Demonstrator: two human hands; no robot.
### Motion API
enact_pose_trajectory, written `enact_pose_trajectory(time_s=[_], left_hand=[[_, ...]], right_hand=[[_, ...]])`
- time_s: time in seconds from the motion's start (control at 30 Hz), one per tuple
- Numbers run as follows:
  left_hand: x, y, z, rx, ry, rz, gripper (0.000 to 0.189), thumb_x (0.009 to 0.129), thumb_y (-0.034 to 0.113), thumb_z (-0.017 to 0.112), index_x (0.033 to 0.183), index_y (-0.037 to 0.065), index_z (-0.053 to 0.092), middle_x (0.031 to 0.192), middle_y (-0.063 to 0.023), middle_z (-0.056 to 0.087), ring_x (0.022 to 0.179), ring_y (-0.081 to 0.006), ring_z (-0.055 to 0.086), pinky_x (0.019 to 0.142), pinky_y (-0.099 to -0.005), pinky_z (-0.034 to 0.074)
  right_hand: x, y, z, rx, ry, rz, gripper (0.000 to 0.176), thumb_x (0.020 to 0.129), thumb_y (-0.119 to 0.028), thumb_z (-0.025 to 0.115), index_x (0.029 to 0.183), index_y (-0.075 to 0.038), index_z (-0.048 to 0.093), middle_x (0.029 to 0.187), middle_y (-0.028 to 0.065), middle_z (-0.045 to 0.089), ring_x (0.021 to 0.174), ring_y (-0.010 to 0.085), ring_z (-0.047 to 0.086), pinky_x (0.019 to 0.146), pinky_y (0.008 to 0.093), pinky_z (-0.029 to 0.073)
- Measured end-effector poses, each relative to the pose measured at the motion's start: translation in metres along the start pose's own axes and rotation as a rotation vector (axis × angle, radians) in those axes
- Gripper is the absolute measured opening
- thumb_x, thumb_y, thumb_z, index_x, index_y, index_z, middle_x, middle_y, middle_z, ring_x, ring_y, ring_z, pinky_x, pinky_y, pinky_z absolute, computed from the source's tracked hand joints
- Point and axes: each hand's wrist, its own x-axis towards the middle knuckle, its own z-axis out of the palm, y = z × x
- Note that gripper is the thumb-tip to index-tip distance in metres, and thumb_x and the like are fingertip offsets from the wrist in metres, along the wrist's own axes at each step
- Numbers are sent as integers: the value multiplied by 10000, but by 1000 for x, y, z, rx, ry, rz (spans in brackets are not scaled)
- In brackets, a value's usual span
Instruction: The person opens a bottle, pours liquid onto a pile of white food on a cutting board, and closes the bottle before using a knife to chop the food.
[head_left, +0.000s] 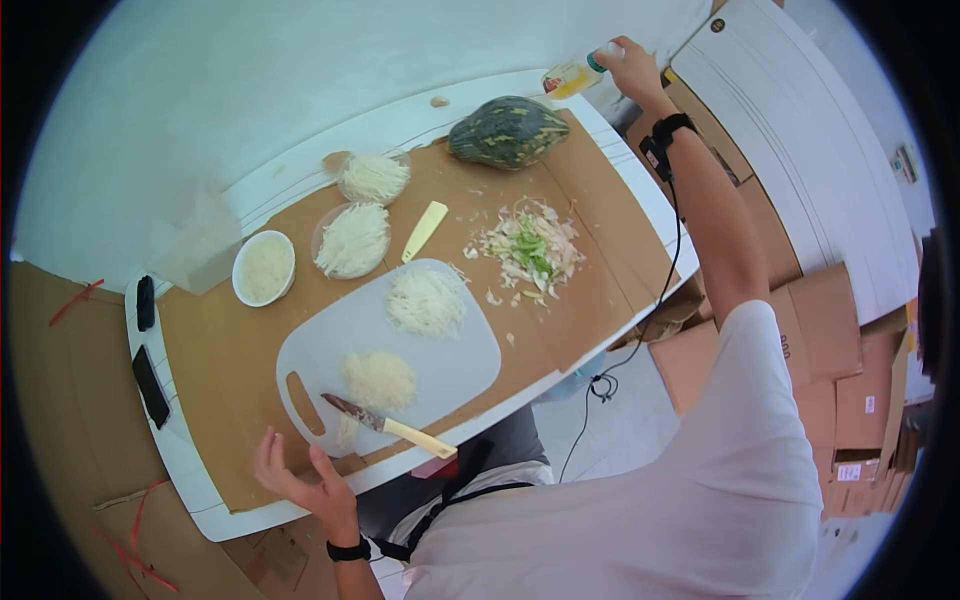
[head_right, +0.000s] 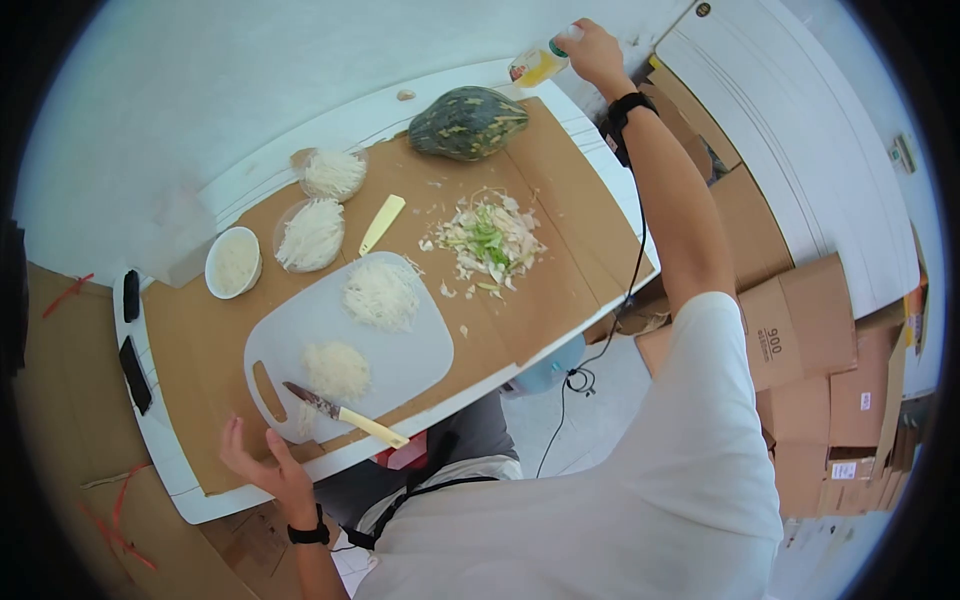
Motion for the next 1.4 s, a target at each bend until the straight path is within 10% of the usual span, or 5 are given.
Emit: enact_pose_trajectory(time_s=[0.77, 0.83, 0.93, 1.1, 1.4], left_hand=[[-1, -9, 16, -113, -86, -2, 397, 992, 137, 759, 1357, -2, 688, 1437, -188, 698, 1396, -421, 565, 1229, -554, 366], [2, -6, 15, -145, -92, -13, 369, 977, 114, 750, 1329, 12, 712, 1404, -177, 717, 1377, -433, 580, 1226, -553, 375], [7, 1, 12, -158, -117, 12, 389, 928, 39, 751, 1314, 24, 707, 1405, -160, 723, 1365, -404, 588, 1213, -523, 400], [9, 2, 15, -183, -145, 90, 369, 856, 28, 795, 1220, 53, 745, 1327, -116, 763, 1292, -391, 629, 1154, -498, 423], [7, 1, 23, -186, -174, 150, 339, 792, 125, 973, 1075, 103, 788, 1186, -30, 792, 1130, -306, 681, 1028, -455, 445]], right_hand=[[7, 2, 55, 204, -123, 44, 646, 1087, -419, 694, 1601, -41, 592, 1435, 315, 733, 1366, 495, 680, 1181, 524, 521], [-40, -29, 24, 194, -104, -54, 542, 1086, -404, 733, 1491, -49, 673, 1172, 228, 811, 1053, 367, 791, 954, 458, 616], [-178, -136, -54, 496, -238, -266, 290, 1128, -211, 719, 1329, -8, 674, 868, 20, 619, 793, 93, 574, 723, 299, 491], [-379, -242, -112, 490, -612, -514, 280, 955, -172, 866, 1101, -36, 670, 976, 134, 673, 890, 333, 706, 797, 445, 578], [-491, -308, -74, 429, -617, -352, 373, 922, -251, 883, 1117, -34, 651, 1013, 142, 662, 985, 352, 679, 824, 481, 548]])
